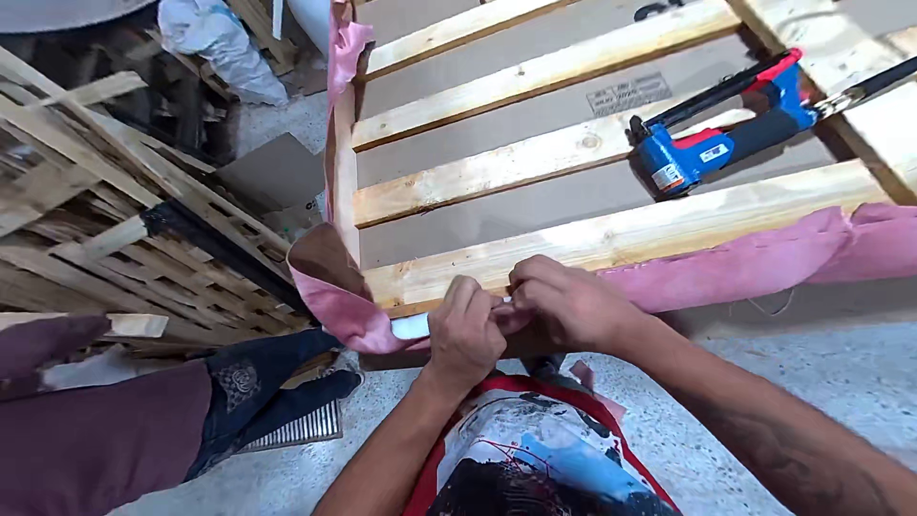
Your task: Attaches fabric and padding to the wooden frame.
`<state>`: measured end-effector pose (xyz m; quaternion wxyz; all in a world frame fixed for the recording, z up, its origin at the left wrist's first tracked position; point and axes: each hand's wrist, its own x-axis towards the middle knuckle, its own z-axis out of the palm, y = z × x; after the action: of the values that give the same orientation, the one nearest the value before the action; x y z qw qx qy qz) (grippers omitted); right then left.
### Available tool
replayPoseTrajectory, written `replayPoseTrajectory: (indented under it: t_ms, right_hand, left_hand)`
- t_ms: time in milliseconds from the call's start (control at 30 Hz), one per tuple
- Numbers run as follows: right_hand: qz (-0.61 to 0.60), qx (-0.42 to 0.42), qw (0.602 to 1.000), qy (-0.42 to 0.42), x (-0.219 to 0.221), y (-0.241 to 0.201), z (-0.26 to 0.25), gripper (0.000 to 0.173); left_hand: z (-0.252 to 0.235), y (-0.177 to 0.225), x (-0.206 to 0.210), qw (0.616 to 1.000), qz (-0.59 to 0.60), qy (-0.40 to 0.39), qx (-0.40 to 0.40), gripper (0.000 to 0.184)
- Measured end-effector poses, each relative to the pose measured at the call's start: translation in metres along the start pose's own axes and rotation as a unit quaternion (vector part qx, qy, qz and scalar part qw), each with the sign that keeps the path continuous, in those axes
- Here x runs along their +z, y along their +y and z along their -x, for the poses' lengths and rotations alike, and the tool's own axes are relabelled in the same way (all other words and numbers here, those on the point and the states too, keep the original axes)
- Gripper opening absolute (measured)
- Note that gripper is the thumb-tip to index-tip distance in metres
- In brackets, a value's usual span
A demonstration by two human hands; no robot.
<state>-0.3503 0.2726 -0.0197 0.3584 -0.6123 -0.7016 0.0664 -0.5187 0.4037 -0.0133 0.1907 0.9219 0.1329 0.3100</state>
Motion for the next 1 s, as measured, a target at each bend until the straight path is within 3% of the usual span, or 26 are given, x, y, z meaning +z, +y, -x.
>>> replayPoseTrajectory:
  t_ms: [67,167,233,300,400,533,633,667,733,767,833,900,1000]
  right_hand:
    - [-0.035,0.075,0.995,0.058,-0.001,-0.002,-0.006,0.004]
    - [-0.105,0.155,0.977,0.107,0.003,0.005,-0.013,0.013]
    - [-0.149,0.168,0.972,0.067,0.006,0.013,-0.009,0.016]
    - [-0.115,0.162,0.980,0.013,0.010,0.012,-0.004,0.031]
    - [-0.043,0.130,0.990,0.033,0.020,0.008,-0.003,0.015]
    - [-0.057,0.106,0.992,0.037,0.027,0.008,0.003,0.013]
    - [-0.064,0.090,0.994,-0.004,0.012,-0.004,0.000,0.026]
    - [-0.050,0.075,0.996,-0.026,0.009,-0.014,-0.010,0.033]
    - [0.016,0.036,0.996,-0.077,0.023,-0.041,-0.033,0.048]
    - [0.039,0.016,0.993,-0.108,0.037,-0.054,-0.043,0.048]
    - [0.051,-0.011,0.989,-0.142,0.065,-0.063,-0.057,0.031]
    - [0.019,-0.030,0.995,-0.088,0.082,-0.053,-0.057,0.017]
    - [-0.077,-0.012,0.996,-0.032,0.084,-0.046,-0.053,0.018]
  left_hand:
    - [-0.006,0.000,0.003,1.000,-0.008,0.002,-0.027,0.014]
    - [-0.003,-0.007,0.014,0.997,-0.032,-0.011,-0.066,0.014]
    - [0.006,-0.011,0.025,0.994,-0.042,-0.022,-0.095,0.015]
    - [0.007,-0.011,0.029,0.992,-0.031,-0.036,-0.115,0.014]
    - [-0.007,-0.012,0.021,0.989,0.024,-0.080,-0.124,0.011]
    - [-0.030,-0.025,-0.036,0.946,0.082,-0.292,-0.111,0.011]
    - [-0.004,-0.035,-0.096,0.935,-0.028,-0.351,-0.033,0.052]
    - [0.010,-0.048,-0.108,0.937,-0.047,-0.346,-0.015,0.054]
    - [0.029,-0.076,-0.118,0.946,-0.057,-0.318,0.035,0.034]
    - [0.034,-0.085,-0.118,0.949,-0.056,-0.306,0.059,0.023]
    - [0.033,-0.097,-0.112,0.950,-0.051,-0.288,0.110,0.004]
    - [0.031,-0.105,-0.104,0.957,-0.031,-0.253,0.138,0.002]
    - [0.038,-0.118,-0.087,0.985,0.023,-0.127,0.114,0.006]
